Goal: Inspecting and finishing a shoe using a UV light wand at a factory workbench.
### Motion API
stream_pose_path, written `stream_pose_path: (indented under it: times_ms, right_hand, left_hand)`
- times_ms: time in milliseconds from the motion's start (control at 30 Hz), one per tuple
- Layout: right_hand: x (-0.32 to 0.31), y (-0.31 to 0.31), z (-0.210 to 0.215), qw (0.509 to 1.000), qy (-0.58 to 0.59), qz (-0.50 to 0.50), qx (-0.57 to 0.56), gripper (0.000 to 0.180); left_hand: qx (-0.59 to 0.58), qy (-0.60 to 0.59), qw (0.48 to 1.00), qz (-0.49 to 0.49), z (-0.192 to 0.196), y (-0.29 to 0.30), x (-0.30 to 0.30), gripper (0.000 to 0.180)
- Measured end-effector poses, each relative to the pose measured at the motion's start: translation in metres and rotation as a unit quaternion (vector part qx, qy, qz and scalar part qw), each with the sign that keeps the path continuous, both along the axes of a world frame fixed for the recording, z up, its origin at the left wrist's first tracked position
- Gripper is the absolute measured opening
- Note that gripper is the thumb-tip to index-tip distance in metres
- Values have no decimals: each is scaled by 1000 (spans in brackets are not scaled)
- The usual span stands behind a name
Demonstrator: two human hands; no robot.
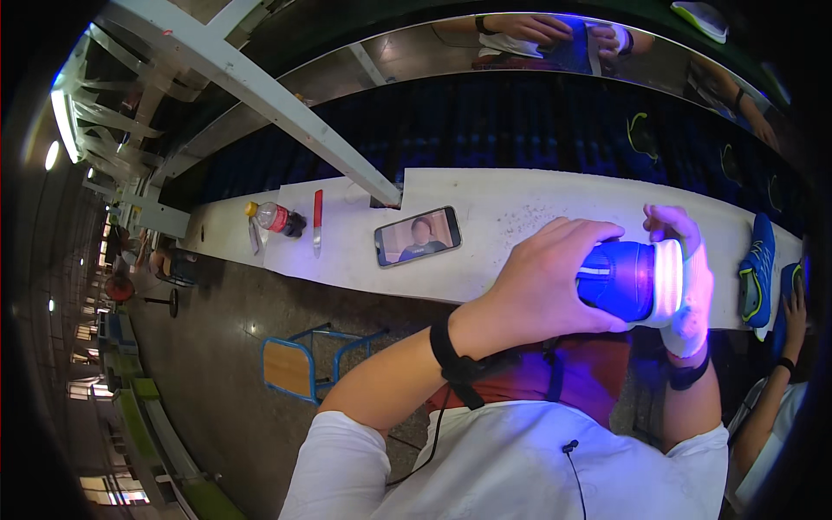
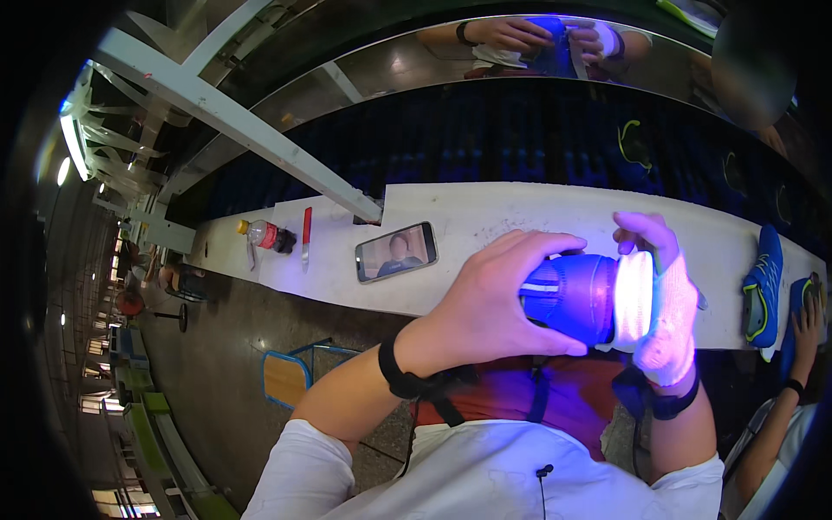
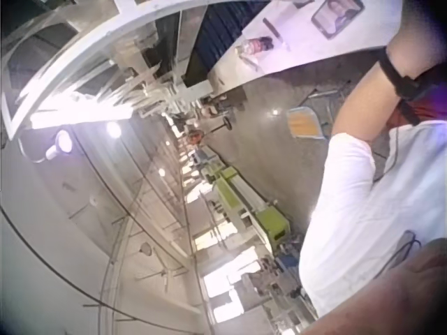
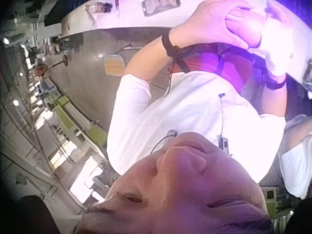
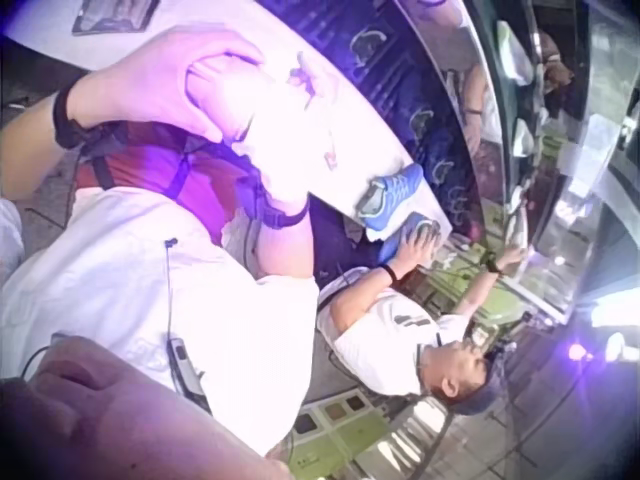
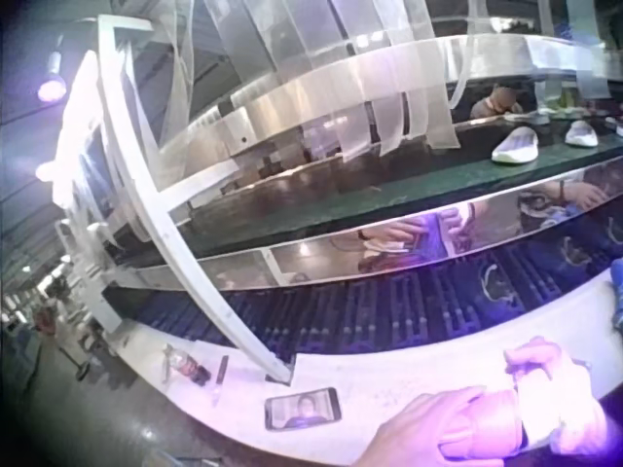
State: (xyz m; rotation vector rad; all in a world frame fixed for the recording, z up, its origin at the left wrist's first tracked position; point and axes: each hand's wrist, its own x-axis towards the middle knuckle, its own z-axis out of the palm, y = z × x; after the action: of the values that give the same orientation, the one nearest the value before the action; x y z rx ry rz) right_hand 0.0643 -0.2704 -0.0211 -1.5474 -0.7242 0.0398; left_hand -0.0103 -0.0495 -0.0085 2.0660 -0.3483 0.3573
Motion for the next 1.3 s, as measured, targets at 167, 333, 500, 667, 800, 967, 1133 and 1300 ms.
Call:
stream_pose_path:
  times_ms: [167, 333, 500, 667, 800, 967, 1133, 1300]
  right_hand:
    - [25, -1, 10, 994, -21, 97, -42, 73]
    - [26, 31, -20, 889, 223, 171, 362, 41]
    - [50, 54, -28, 869, 356, 141, 312, 34]
    - [44, 63, 2, 895, 344, 220, 178, 25]
    - [54, 38, 6, 960, 210, 168, 79, 29]
    - [48, -4, 3, 986, 83, 107, 98, 36]
    - [22, -44, 1, 978, 121, 102, 134, 58]
    - [-11, -66, 16, 961, 198, 121, 153, 59]
  left_hand:
    - [103, 155, 982, -20, 31, 0, 12, 83]
    - [45, 196, 979, -27, 15, 27, 12, 80]
    - [-46, 219, 975, 18, -3, 36, 4, 75]
    - [-8, 247, 969, 27, 13, 26, 20, 72]
    - [48, 246, 968, 0, 31, -1, 40, 67]
    - [219, 189, 957, -18, 49, -41, 54, 73]
    - [306, -27, 947, -94, 42, -71, 41, 83]
    - [295, -75, 944, -126, 43, -85, 21, 71]
